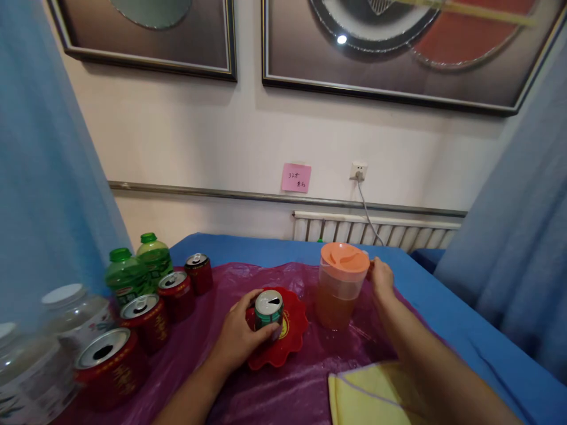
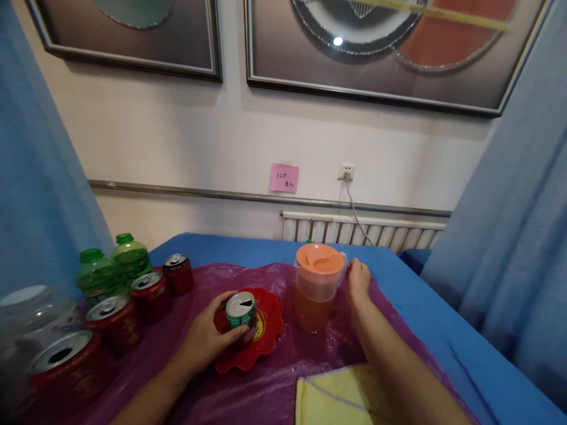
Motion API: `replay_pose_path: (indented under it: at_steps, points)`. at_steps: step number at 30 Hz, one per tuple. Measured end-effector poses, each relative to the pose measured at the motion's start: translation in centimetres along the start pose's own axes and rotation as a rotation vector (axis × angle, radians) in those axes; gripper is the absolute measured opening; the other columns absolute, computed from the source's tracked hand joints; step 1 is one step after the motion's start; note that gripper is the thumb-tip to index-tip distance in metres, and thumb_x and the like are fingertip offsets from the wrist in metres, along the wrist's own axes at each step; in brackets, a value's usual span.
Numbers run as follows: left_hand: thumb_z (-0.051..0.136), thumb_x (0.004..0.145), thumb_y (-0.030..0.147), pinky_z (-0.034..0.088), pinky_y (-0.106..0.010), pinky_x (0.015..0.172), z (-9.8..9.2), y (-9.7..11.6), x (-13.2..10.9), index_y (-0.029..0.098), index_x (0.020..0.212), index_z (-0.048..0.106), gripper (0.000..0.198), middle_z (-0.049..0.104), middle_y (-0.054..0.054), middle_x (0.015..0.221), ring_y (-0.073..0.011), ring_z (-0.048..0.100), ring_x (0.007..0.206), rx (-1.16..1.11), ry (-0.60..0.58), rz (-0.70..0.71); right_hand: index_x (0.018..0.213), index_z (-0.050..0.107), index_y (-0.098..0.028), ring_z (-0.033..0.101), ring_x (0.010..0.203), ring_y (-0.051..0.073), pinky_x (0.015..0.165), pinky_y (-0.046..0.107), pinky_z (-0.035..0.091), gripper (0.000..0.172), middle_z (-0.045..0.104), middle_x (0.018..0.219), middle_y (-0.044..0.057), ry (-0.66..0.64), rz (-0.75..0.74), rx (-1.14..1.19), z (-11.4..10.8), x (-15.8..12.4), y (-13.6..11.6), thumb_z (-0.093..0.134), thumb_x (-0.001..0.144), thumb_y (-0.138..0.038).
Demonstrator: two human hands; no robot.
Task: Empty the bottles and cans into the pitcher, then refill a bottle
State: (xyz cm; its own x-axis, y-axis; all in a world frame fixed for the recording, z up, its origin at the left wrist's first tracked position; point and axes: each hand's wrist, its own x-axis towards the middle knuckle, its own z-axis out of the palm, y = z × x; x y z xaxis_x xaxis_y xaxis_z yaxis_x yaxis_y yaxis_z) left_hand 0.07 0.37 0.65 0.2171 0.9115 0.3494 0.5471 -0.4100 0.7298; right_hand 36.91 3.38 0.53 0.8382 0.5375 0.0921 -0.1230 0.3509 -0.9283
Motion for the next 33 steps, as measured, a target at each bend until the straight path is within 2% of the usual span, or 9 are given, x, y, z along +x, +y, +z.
replay_pose_path:
  at_steps: [3,5,8,11,14,17,21,29,33]
  points:
    - [0.08,0.063,0.042,0.053,-0.048,0.1,-0.3,0.5,0.1,0.02,0.118,0.063,0.061,0.074,-0.01,0.119,-0.0324,0.069,0.111,0.01,0.039,0.006,0.075,0.056,-0.021,0.05,0.057,0.013,0.055,0.025,0.039,0.021,0.056,0.06,-0.006,0.146,-0.054,-0.058,-3.1,-2.1,-2.1,0.064,0.07,-0.039]
    - [0.08,0.063,0.042,0.054,-0.047,0.099,-0.4,0.7,0.1,0.021,0.118,0.063,0.06,0.074,-0.009,0.118,-0.0319,0.069,0.11,-0.004,0.06,0.02,0.084,0.061,-0.02,0.054,0.063,0.013,0.061,0.026,0.043,0.027,0.061,0.07,-0.005,0.109,-0.105,-0.082,-4.9,-5.2,-3.1,0.069,0.069,-0.041]
    - [0.08,0.063,0.042,0.054,-0.046,0.099,-0.4,0.9,0.0,0.022,0.117,0.063,0.06,0.075,-0.008,0.117,-0.0314,0.07,0.11,-0.031,0.065,0.037,0.092,0.064,-0.02,0.06,0.075,0.016,0.067,0.027,0.048,0.03,0.066,0.082,0.0,-0.244,-0.222,-0.177,-5.8,-11.2,-3.4,0.073,0.074,-0.043]
    - [0.079,0.065,0.042,0.054,-0.045,0.1,-0.4,0.9,-0.1,0.021,0.118,0.063,0.06,0.075,-0.008,0.117,-0.0306,0.069,0.111,-0.066,0.036,0.057,0.105,0.066,-0.022,0.065,0.082,0.019,0.074,0.031,0.053,0.03,0.071,0.093,0.004,-0.598,-0.151,-0.27,-4.4,-16.4,-2.6,0.071,0.08,-0.037]
    - [0.079,0.066,0.043,0.051,-0.046,0.104,-0.4,0.6,-0.1,0.021,0.119,0.063,0.059,0.073,-0.009,0.121,-0.0302,0.067,0.114,-0.099,0.011,0.101,0.127,0.06,-0.024,0.064,0.111,0.025,0.098,0.041,0.05,0.057,0.069,0.122,0.008,-0.842,-0.154,-0.365,-1.8,-19.2,-1.4,0.077,0.073,-0.028]
    - [0.08,0.066,0.045,0.049,-0.047,0.107,-0.4,0.4,0.0,0.021,0.118,0.065,0.059,0.07,-0.011,0.125,-0.0303,0.064,0.118,-0.12,-0.01,0.149,0.14,0.051,-0.026,0.056,0.128,0.03,0.11,0.047,0.041,0.081,0.061,0.138,0.01,-0.921,-0.16,-0.439,0.8,-20.0,-0.3,0.083,0.065,-0.025]
    - [0.082,0.065,0.045,0.049,-0.046,0.106,-0.5,0.4,-0.1,0.021,0.116,0.066,0.059,0.07,-0.01,0.122,-0.0305,0.065,0.116,-0.141,-0.042,0.179,0.145,0.044,-0.024,0.056,0.128,0.031,0.11,0.048,0.041,0.093,0.061,0.139,0.011,-0.959,-0.16,-0.442,3.0,-20.2,0.8,0.083,0.061,-0.022]
    - [0.082,0.066,0.046,0.05,-0.046,0.105,-0.4,0.1,0.2,0.023,0.123,0.065,0.064,0.072,-0.008,0.122,-0.0317,0.066,0.115,-0.211,-0.178,0.169,0.125,0.061,-0.024,0.069,0.103,0.025,0.095,0.039,0.053,0.063,0.073,0.115,0.004,-0.987,-0.236,-0.391,3.4,-20.9,-0.1,0.081,0.065,-0.026]
    - [0.087,0.061,0.049,0.047,-0.047,0.11,0.5,-1.5,0.4,0.025,0.137,0.055,0.086,0.065,-0.01,0.138,-0.0334,0.061,0.126,-0.323,-0.263,0.177,0.123,0.062,-0.024,0.068,0.104,0.027,0.095,0.04,0.053,0.068,0.072,0.116,0.006,-0.889,-0.278,-0.467,1.6,-20.8,-1.1,0.086,0.06,-0.031]
